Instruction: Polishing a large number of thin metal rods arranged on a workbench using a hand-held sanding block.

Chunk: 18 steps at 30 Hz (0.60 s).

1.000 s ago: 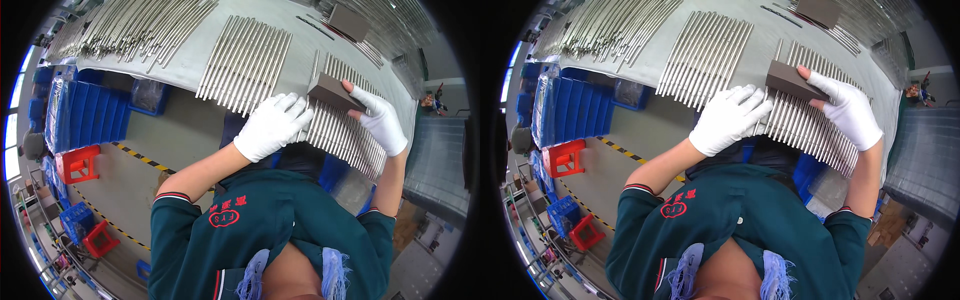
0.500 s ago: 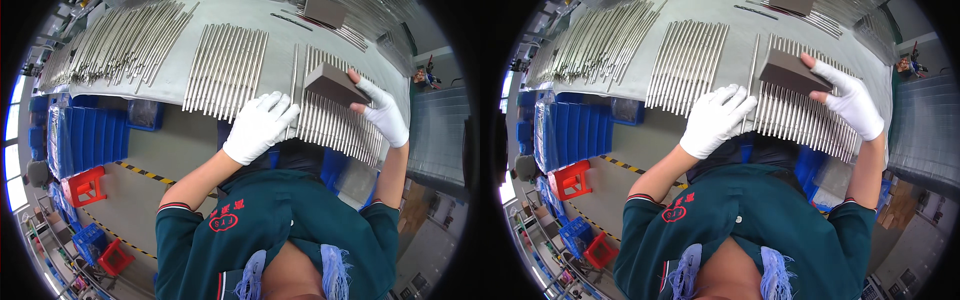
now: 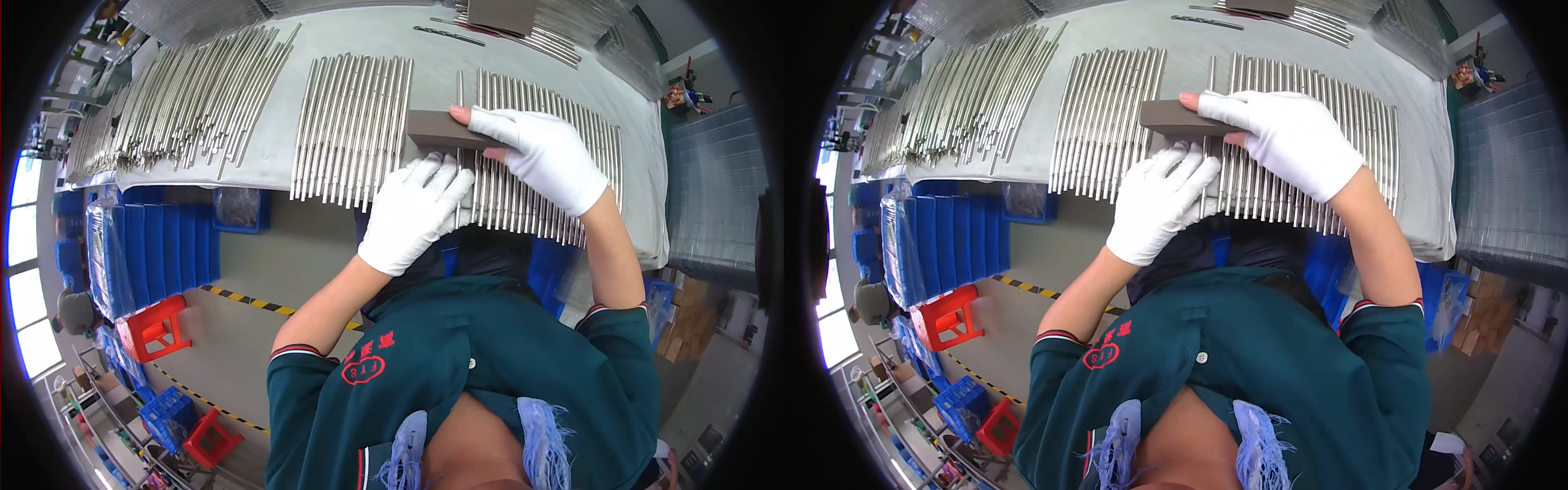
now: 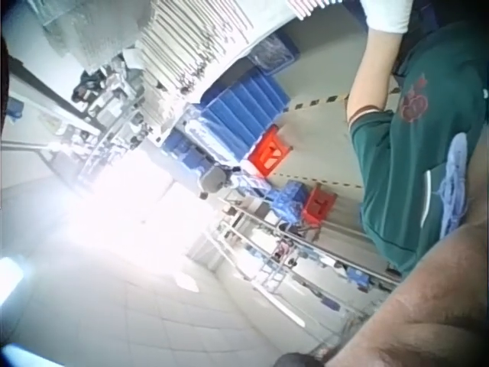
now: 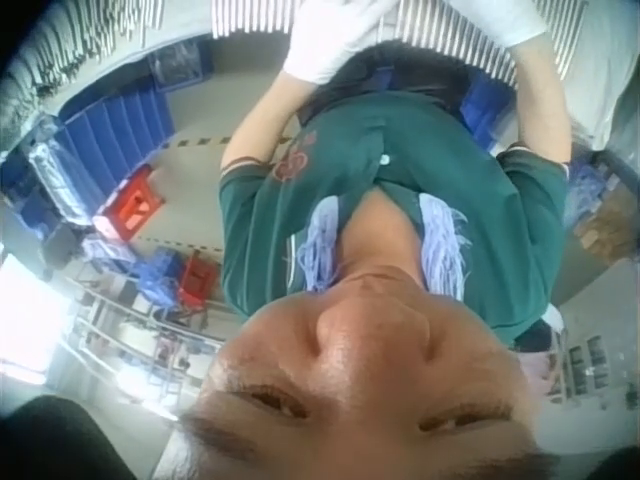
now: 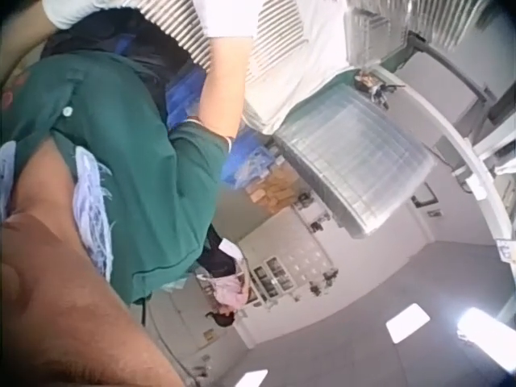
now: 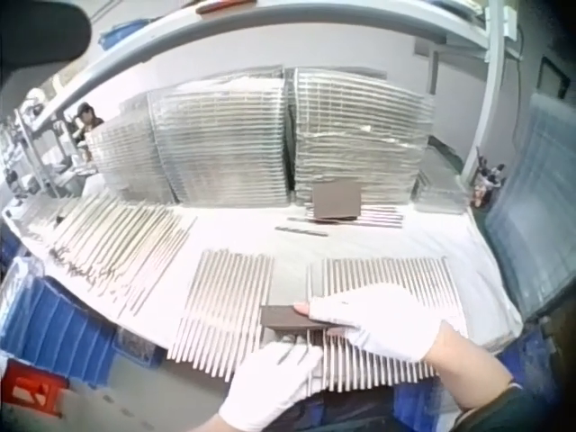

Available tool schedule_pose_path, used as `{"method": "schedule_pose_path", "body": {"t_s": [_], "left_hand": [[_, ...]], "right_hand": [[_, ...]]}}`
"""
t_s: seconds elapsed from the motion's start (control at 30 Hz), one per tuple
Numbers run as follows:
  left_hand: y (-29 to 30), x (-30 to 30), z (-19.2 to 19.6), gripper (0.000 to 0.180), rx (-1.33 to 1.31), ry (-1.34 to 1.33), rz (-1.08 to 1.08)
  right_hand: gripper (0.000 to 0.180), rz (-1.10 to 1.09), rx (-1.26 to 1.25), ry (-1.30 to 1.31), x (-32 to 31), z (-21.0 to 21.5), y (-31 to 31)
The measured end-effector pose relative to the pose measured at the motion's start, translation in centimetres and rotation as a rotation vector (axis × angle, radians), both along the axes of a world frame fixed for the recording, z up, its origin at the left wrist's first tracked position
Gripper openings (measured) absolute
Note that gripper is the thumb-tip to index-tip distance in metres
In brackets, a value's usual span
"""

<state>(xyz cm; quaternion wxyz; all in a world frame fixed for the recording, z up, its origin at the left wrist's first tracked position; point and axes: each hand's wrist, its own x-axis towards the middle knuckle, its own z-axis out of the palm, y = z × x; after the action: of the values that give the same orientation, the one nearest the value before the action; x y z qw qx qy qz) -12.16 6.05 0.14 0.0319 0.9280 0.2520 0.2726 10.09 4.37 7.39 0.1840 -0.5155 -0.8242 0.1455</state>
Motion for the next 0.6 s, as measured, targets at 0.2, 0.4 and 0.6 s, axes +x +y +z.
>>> {"method": "schedule_pose_path", "body": {"t_s": [0.2, 0.4, 0.6], "left_hand": [[-0.2, -0.2, 0.0, 0.044, -0.032, 0.020, -0.020], [-0.2, -0.3, 0.1, 0.061, -0.043, 0.077, -0.022], [-1.0, -0.3, 1.8, 0.085, -0.145, 0.170, -0.009]], "right_hand": [[0.067, -0.219, -0.135, 0.223, 7.3, 0.3, -3.3], [0.069, -0.677, 0.440, 0.631, 15.7, -3.2, -1.4], [0.071, -0.955, 0.651, 0.624, 20.3, -7.7, 0.6]]}}
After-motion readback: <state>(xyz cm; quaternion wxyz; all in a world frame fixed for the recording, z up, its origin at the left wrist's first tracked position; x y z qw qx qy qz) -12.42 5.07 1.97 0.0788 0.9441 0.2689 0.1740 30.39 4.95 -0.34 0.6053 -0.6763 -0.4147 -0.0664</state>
